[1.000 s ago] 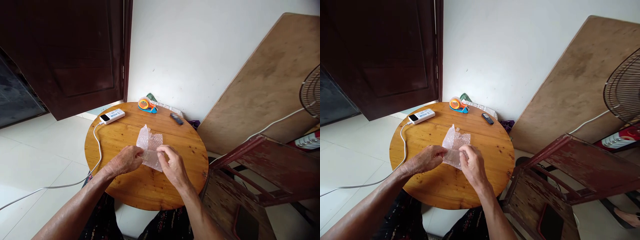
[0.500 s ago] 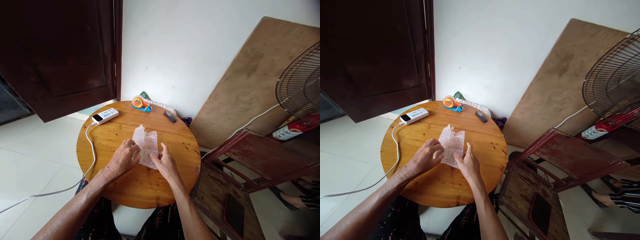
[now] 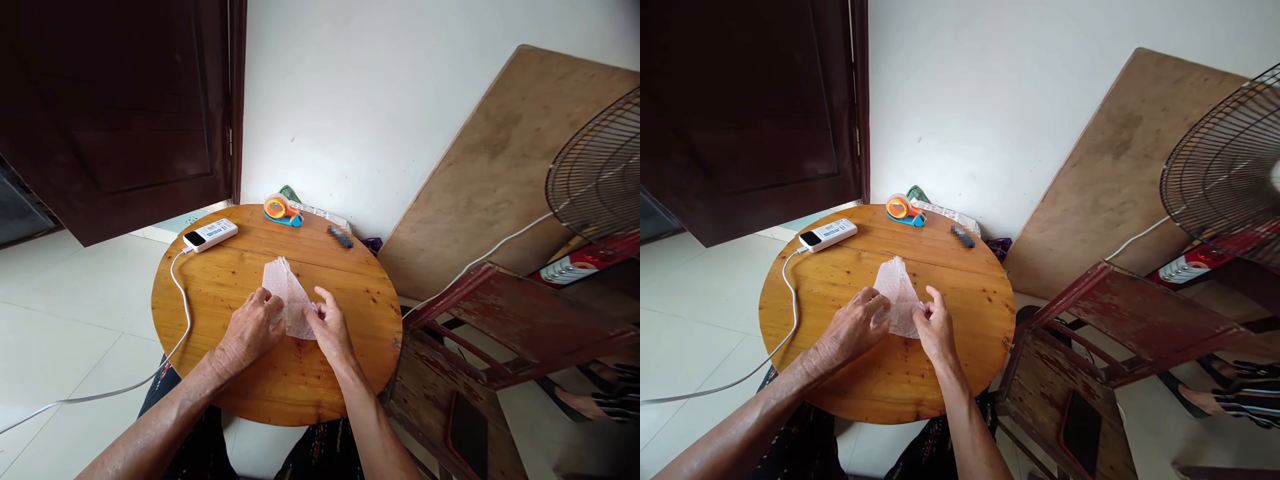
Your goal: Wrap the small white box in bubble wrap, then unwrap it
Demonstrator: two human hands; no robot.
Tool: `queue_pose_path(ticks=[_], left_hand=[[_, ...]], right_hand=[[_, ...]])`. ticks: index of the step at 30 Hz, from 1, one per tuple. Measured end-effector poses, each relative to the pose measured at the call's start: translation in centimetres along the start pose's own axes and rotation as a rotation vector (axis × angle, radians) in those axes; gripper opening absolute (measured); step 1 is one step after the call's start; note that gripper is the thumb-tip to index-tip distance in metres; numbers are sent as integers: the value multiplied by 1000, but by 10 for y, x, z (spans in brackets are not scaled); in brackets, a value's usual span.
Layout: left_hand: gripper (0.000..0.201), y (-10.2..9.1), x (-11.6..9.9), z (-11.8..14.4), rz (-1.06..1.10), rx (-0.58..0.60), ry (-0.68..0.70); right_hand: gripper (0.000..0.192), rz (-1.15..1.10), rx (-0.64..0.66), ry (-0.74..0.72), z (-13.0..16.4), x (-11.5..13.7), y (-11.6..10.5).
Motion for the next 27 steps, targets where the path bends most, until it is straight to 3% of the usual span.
queue_pose_path(ticks=[6, 11, 14, 19, 27], left_hand=[[16, -7, -7, -3, -84, 52, 33], [15, -6, -7, -3, -79, 63, 31], [15, -4, -7, -3, -47, 74, 34], [20, -2, -10, -3, -45, 105, 72], [22, 1, -14, -5, -31, 136, 129]], right_hand=[[66, 88, 39, 74, -3, -5, 0], [58, 21, 113, 68, -9, -14, 16], [49, 70, 89, 32, -13, -9, 21], [51, 212, 40, 31, -16, 3, 19], [52, -319, 124, 241, -4, -3, 30]])
Point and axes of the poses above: each hand's wrist, its own z-axis away from the middle knuckle, its own y-axis out of the palm, x = y × z, the point moved 9 cm from there along -z, towards the middle knuckle, and after that the axes turned 2 degrees about x, right-handed, at the moved point
